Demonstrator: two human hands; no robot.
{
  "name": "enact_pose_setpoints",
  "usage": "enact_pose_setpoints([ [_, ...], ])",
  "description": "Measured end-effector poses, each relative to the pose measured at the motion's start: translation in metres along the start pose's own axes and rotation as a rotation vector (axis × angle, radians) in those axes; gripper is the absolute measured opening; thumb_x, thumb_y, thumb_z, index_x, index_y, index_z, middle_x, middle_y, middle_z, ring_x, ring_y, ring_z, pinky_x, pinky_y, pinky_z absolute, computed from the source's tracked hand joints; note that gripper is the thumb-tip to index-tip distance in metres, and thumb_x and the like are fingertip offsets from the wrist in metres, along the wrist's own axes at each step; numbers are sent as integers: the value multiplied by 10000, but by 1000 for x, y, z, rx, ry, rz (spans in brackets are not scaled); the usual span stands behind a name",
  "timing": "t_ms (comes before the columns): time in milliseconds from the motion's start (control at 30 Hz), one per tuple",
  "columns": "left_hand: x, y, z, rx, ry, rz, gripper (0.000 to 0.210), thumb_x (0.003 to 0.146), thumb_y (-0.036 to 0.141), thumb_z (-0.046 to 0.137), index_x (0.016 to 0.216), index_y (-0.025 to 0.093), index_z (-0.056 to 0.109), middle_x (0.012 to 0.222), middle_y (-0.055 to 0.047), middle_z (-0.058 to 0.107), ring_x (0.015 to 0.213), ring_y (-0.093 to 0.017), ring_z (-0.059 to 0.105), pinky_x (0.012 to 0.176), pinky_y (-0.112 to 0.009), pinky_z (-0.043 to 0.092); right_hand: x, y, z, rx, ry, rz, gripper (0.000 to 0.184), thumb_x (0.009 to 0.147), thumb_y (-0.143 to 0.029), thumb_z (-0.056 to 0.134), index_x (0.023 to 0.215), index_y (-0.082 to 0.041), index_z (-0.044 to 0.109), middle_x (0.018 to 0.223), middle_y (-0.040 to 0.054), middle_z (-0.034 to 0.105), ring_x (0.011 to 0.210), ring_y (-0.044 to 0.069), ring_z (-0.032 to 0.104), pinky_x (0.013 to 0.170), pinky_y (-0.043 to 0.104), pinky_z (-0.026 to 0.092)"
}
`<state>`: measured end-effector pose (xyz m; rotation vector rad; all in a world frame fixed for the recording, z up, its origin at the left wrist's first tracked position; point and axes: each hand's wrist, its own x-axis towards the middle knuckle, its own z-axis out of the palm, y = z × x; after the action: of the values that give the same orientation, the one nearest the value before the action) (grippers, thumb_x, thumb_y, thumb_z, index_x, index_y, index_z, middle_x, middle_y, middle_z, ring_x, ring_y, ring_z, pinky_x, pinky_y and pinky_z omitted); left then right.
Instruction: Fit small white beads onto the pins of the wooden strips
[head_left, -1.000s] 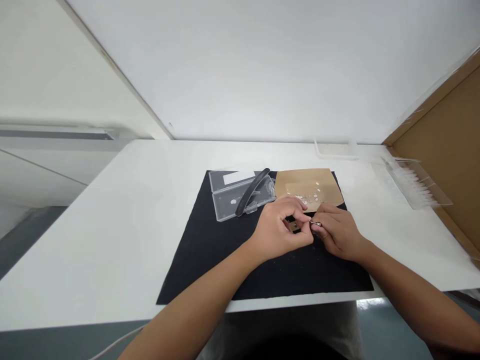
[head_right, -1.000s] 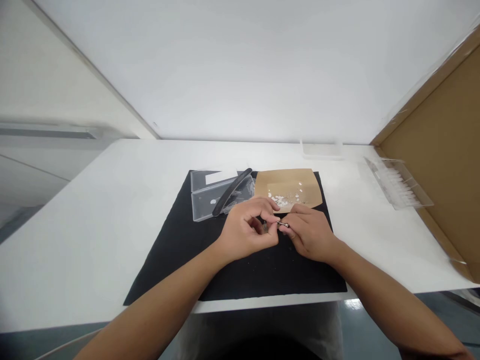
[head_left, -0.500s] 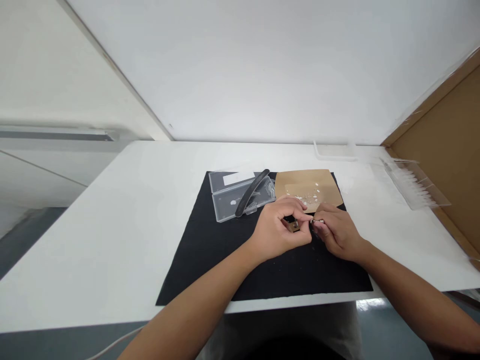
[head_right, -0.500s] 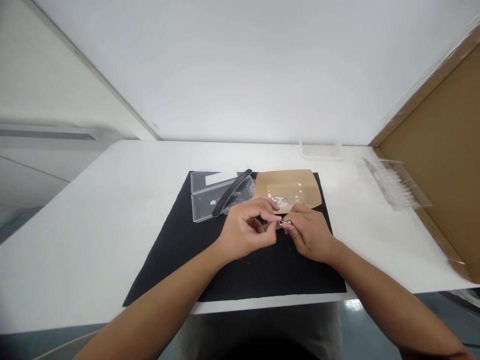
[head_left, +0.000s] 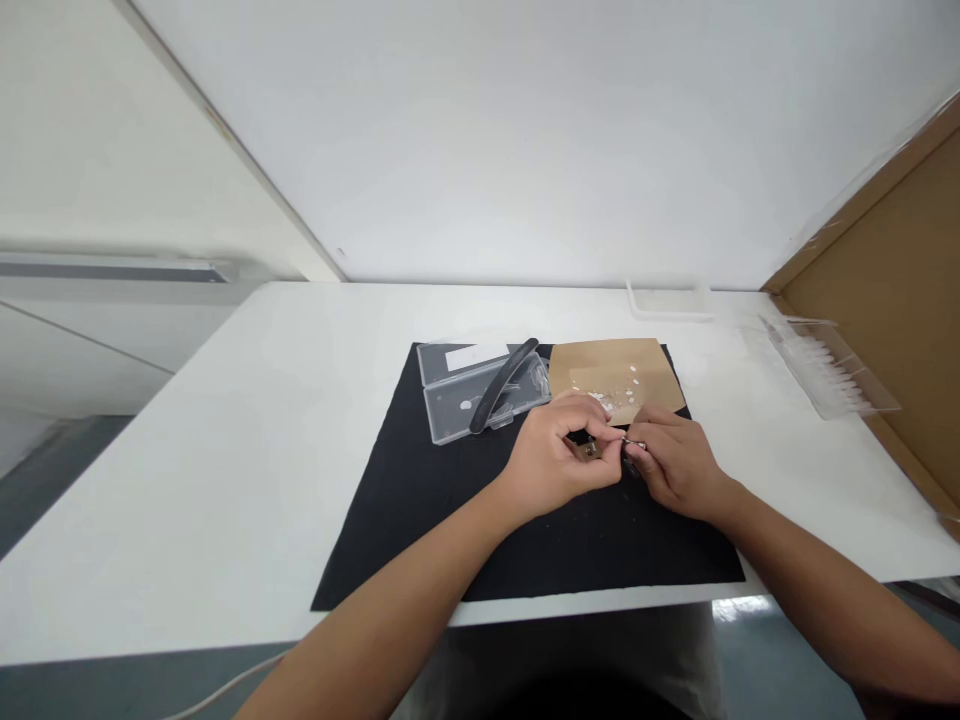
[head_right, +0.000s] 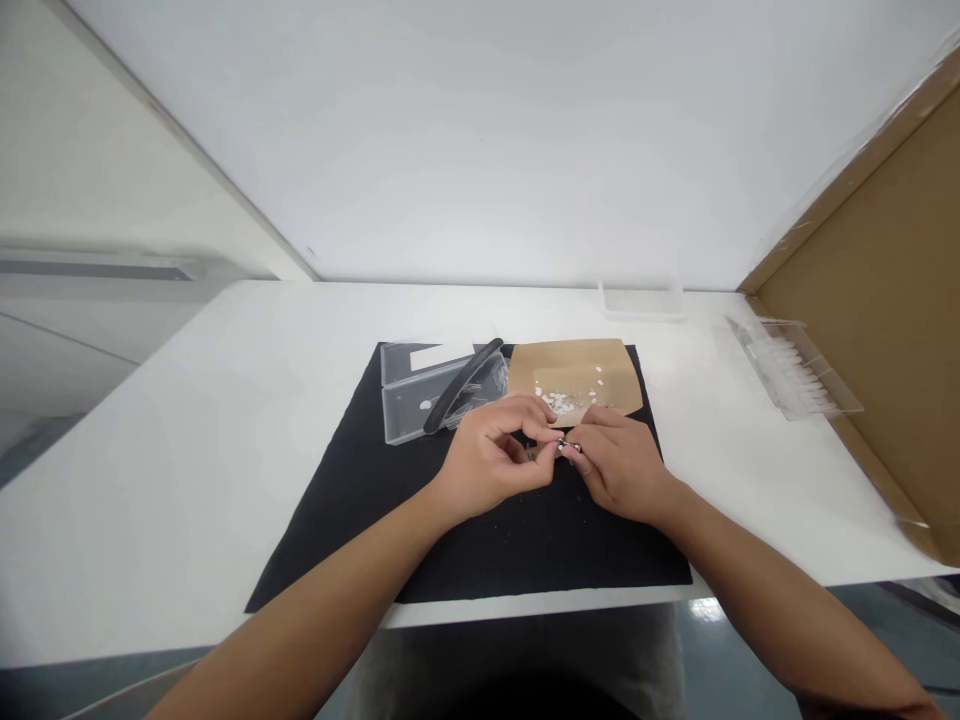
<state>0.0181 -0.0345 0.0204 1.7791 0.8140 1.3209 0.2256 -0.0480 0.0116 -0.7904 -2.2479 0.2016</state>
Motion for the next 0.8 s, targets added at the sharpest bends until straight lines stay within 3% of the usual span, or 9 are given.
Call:
enact_pose_setpoints([
  [800,-1,1,3,-6,-15,-12,113,727,75,715,713,178,669,800,-48,713,785,-171,707,555,-223,538,0,-2,0,-141,9,-86,209,1065,-166,513,864,-219,530,719,15,585,710,184,490,648,316,393],
])
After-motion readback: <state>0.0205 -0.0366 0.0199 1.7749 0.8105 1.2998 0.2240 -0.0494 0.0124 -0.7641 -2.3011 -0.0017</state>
